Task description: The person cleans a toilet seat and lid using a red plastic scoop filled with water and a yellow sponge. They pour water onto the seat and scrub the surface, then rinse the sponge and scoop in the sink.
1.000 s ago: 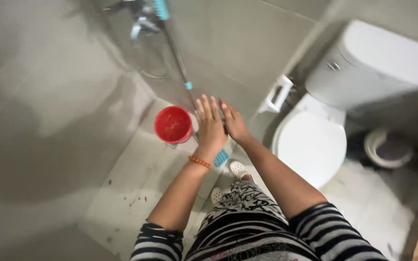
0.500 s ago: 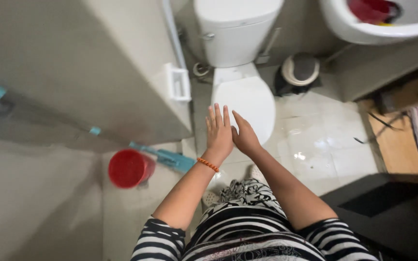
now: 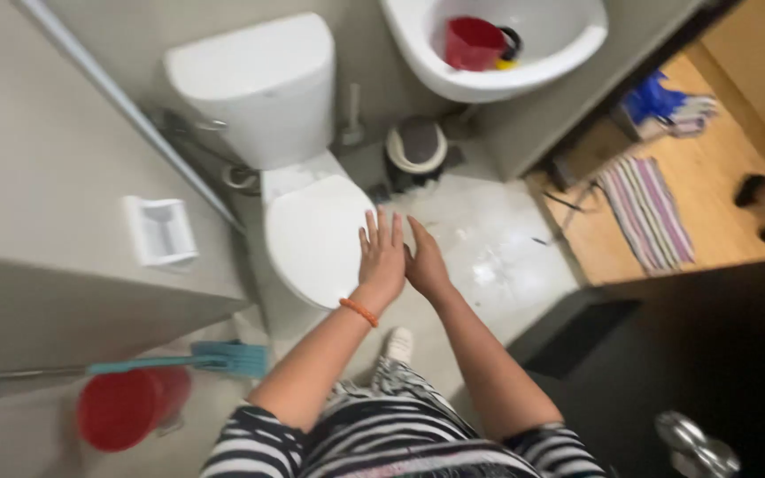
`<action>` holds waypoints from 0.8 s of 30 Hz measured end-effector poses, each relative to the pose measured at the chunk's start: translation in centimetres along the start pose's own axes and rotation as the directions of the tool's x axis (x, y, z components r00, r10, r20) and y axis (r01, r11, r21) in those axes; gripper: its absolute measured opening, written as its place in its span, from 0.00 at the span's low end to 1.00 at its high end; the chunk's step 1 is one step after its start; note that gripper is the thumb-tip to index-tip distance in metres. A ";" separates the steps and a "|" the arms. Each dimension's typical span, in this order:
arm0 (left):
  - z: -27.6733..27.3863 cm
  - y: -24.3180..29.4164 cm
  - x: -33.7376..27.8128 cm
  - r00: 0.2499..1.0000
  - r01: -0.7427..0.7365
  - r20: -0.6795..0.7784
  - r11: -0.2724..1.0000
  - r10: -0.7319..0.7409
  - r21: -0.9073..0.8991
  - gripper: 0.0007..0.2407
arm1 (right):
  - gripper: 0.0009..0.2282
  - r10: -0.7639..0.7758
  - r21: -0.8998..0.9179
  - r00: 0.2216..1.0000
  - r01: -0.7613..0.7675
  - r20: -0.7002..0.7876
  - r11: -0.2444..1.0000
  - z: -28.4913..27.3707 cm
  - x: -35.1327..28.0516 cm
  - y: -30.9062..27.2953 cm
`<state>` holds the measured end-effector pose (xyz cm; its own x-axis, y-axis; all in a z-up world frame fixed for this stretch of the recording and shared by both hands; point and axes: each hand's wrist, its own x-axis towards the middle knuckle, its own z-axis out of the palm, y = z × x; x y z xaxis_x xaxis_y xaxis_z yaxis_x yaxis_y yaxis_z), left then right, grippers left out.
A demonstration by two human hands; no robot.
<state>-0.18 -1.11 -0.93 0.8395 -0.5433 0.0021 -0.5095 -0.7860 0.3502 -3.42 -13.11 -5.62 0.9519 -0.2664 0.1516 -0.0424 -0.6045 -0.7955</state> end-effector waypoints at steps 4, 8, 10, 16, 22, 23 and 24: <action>-0.4 2.7 1.9 0.996 -0.086 0.025 0.996 0.085 0.008 0.31 | 0.28 0.000 0.044 0.998 0.003 -0.066 0.999 -2.8 0.2 0.2; 1.4 2.2 4.2 0.983 -0.169 0.080 0.985 0.167 0.020 0.32 | 0.29 0.136 0.111 0.988 -0.128 -0.069 0.986 -2.5 0.8 1.3; 1.8 1.7 4.7 0.970 -0.219 0.102 0.975 0.221 -0.030 0.32 | 0.30 0.203 0.122 0.974 -0.190 -0.097 0.974 -1.5 0.6 2.5; -1.3 0.8 6.7 0.923 -0.355 0.154 0.935 0.352 -0.006 0.36 | 0.26 0.250 0.091 0.950 -0.236 -0.188 0.967 -1.3 2.3 1.1; -1.8 -0.4 10.1 0.887 -0.454 0.068 0.889 0.457 -0.056 0.34 | 0.24 0.180 -0.027 0.942 -0.196 -0.283 0.980 -1.2 4.6 0.7; -1.7 -0.3 10.5 0.884 -0.465 0.021 0.884 0.466 -0.046 0.34 | 0.24 0.180 -0.006 0.940 -0.190 -0.290 0.982 -2.0 4.8 -0.4; -1.8 0.0 11.7 0.878 -0.479 -0.035 0.877 0.478 -0.032 0.34 | 0.24 0.172 0.010 0.938 -0.177 -0.302 0.984 -3.2 5.7 -1.2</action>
<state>10.04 -6.94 0.73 0.4997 -0.8424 0.2017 -0.8431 -0.4196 0.3365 1.13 -16.29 -1.91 0.7938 -0.5801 0.1827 -0.2073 -0.5404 -0.8155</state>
